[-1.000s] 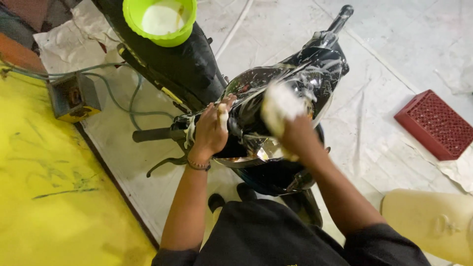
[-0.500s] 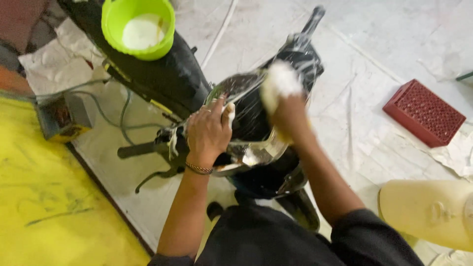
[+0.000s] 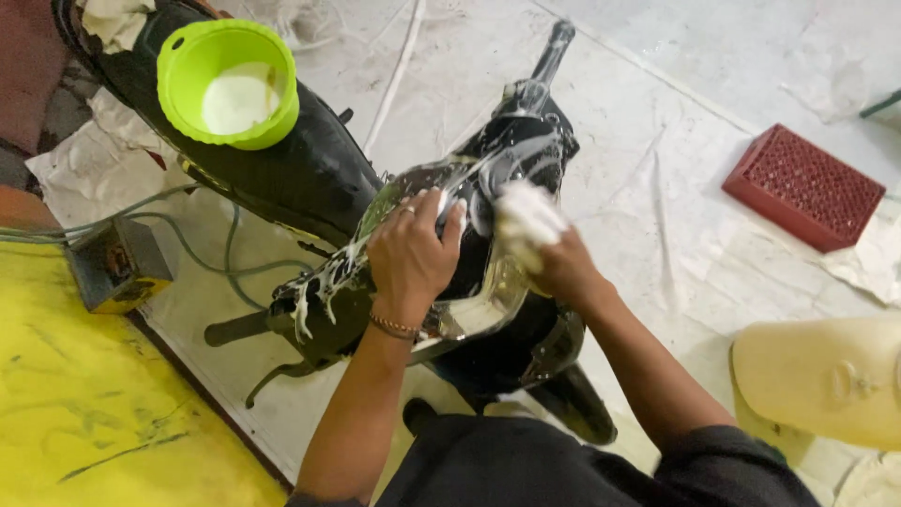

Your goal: The person scrubs the front dashboard, handlebars, and headlight of a black motorcycle using a yellow sponge soaked in soapy water. The person repeatedly dips the sponge into a green bucket to maintain the lather while cleaning the vehicle's front section.

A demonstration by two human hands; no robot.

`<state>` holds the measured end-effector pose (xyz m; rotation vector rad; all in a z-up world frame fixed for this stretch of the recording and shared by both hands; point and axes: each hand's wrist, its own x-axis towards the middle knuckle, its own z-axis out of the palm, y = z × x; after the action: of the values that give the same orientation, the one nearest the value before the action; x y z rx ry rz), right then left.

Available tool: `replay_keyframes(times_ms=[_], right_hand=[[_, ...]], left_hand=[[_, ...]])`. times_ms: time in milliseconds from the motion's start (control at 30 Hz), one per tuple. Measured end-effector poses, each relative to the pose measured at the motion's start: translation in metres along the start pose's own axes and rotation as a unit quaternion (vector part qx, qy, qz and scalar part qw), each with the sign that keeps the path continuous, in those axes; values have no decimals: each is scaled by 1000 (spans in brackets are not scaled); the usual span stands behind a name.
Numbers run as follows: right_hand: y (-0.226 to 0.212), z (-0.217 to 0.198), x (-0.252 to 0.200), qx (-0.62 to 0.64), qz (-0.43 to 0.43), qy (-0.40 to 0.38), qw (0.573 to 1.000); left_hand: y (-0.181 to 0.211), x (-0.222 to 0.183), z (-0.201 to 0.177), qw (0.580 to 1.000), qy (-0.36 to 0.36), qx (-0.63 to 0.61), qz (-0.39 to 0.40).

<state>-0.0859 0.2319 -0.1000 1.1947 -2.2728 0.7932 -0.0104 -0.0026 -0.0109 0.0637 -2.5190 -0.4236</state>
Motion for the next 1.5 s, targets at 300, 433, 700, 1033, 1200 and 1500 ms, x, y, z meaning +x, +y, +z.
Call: replay_keyframes(times_ms=[300, 433, 700, 1033, 1200, 1500], right_hand=[[-31, -22, 63, -57, 3, 26, 998], [107, 13, 9, -128, 167, -84, 974], [-2, -28, 76, 24, -95, 68, 993], [-97, -29, 71, -92, 5, 59, 994], [-115, -30, 39, 99, -28, -11, 995], [-229, -2, 124, 109, 11, 167, 980]], left_hand=[[6, 2, -18, 1000, 18, 13, 11], [6, 2, -9, 1000, 20, -23, -8], [3, 2, -10, 999, 33, -14, -28], [-61, -54, -75, 995, -66, 11, -77], [-128, -83, -99, 982, -120, 42, -139], [-194, -104, -101, 982, -151, -105, -54]])
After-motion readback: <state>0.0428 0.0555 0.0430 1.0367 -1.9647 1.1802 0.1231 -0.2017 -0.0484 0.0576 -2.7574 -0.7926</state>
